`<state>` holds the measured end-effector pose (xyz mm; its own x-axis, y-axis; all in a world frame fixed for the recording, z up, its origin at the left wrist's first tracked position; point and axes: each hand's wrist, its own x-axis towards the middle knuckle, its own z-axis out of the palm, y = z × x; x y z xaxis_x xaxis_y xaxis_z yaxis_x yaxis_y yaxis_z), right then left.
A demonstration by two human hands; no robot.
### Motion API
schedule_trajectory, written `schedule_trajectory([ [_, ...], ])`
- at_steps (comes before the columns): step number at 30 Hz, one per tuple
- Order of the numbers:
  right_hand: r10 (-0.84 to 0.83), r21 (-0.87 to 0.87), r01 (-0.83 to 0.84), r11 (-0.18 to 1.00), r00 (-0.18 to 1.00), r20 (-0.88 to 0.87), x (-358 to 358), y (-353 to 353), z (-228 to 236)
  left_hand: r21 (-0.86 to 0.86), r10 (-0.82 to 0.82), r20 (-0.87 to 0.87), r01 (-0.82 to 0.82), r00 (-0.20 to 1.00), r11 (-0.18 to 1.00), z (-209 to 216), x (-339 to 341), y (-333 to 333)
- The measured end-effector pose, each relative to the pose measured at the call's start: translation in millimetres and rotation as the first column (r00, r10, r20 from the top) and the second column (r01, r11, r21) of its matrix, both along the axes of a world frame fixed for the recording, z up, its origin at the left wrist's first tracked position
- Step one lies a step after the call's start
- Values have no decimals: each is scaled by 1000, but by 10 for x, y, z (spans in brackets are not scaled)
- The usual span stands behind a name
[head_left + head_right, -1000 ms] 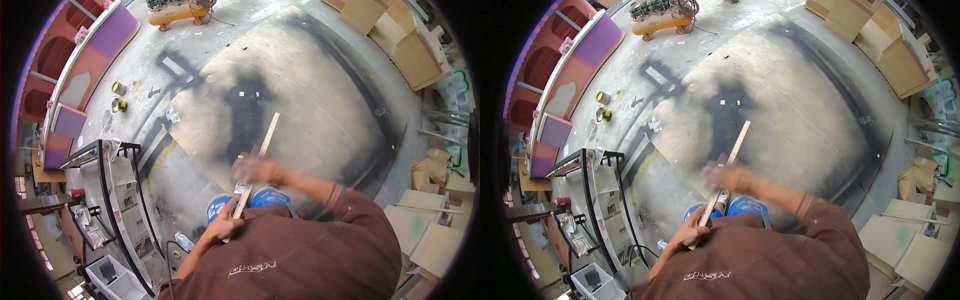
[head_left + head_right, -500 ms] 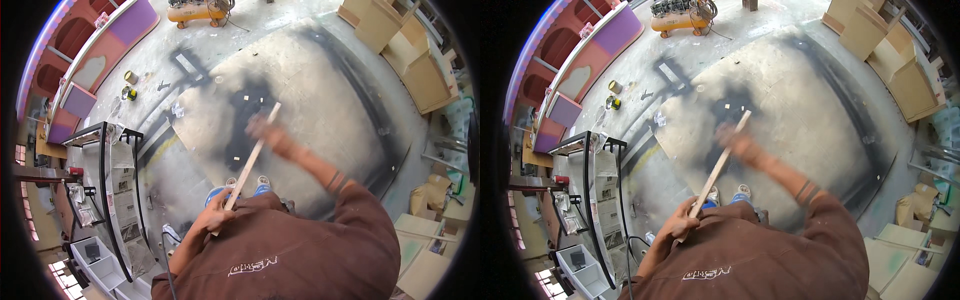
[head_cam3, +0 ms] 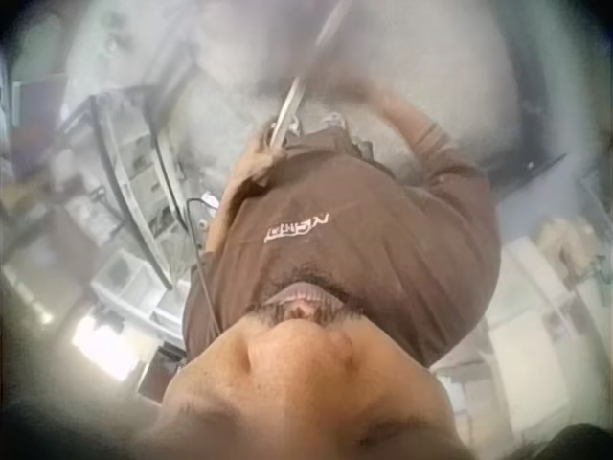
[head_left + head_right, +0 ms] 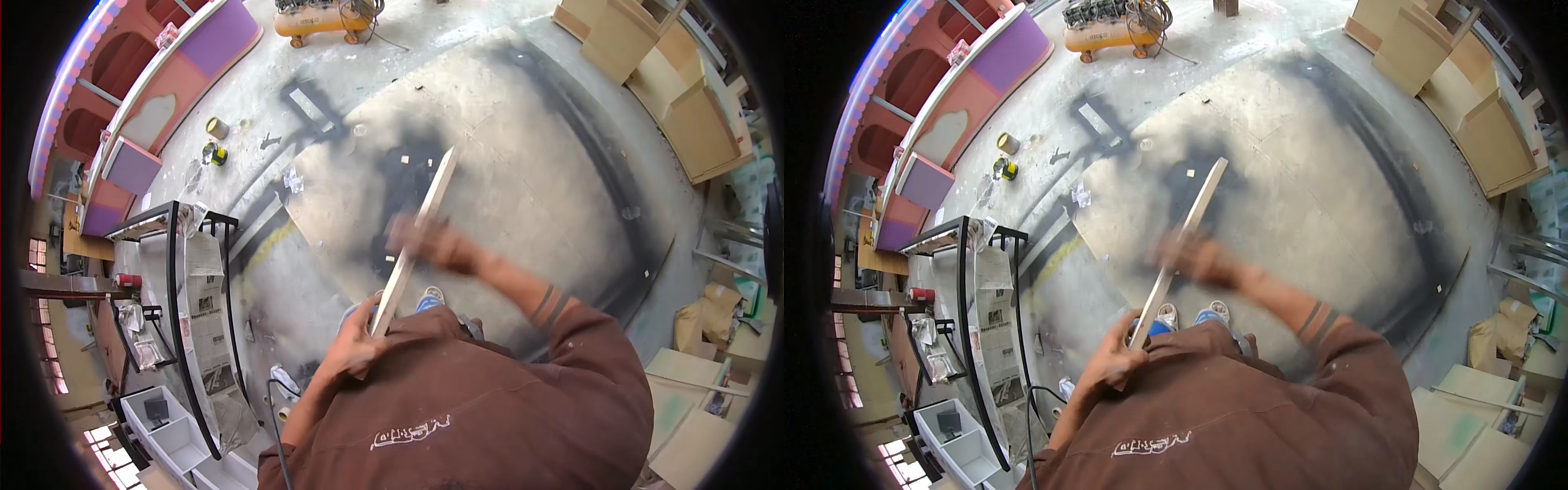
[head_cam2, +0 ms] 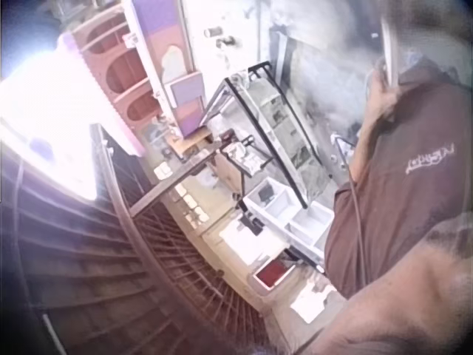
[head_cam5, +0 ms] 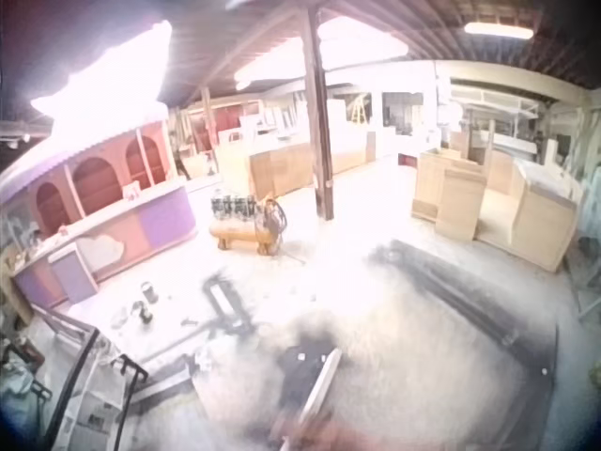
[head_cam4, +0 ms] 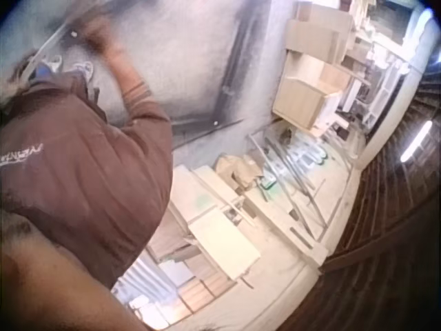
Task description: The recorder picks up a wooden stir stick and uses it to mix paint in a small tin.
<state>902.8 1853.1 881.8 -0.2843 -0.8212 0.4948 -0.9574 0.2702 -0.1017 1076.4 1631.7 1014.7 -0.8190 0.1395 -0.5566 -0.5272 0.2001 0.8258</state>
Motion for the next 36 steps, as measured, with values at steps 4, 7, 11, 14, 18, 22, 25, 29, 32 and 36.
schedule_trajectory([
  [4,-117,-110,154,982,950,288,-298,298,-73,-191,-220,86,233,972,954,-129,50,-131],
  [7,103,-92,-100,991,994,27,520,-276,334,-465,-301,-258,155,918,872,-415,10,-169],
  [11,-82,68,76,995,992,96,-42,92,312,-623,-271,-334,4,903,782,-91,-84,-61],
  [14,-153,-21,171,985,921,357,-221,225,292,-674,-388,-269,116,882,730,-95,-60,-114],
  [18,-8,27,-1,1000,941,339,260,-97,300,-721,-343,-189,107,920,685,-71,-19,-120],
  [22,-229,70,218,973,917,327,-208,417,329,-747,-367,-145,141,919,649,-87,84,-190],
  [25,-205,207,152,967,943,263,-31,209,343,-740,-438,-243,126,866,661,-209,125,-296],
  [29,-20,242,-37,969,973,230,565,-232,336,-753,-448,-267,106,853,650,-299,120,-240],
  [32,-220,84,205,975,934,282,-331,322,92,-746,-427,-270,93,863,659,-246,238,-395],
  [36,-864,410,769,491,490,117,-1283,1804,-45,-690,-381,-318,63,868,721,-398,384,-560],
])
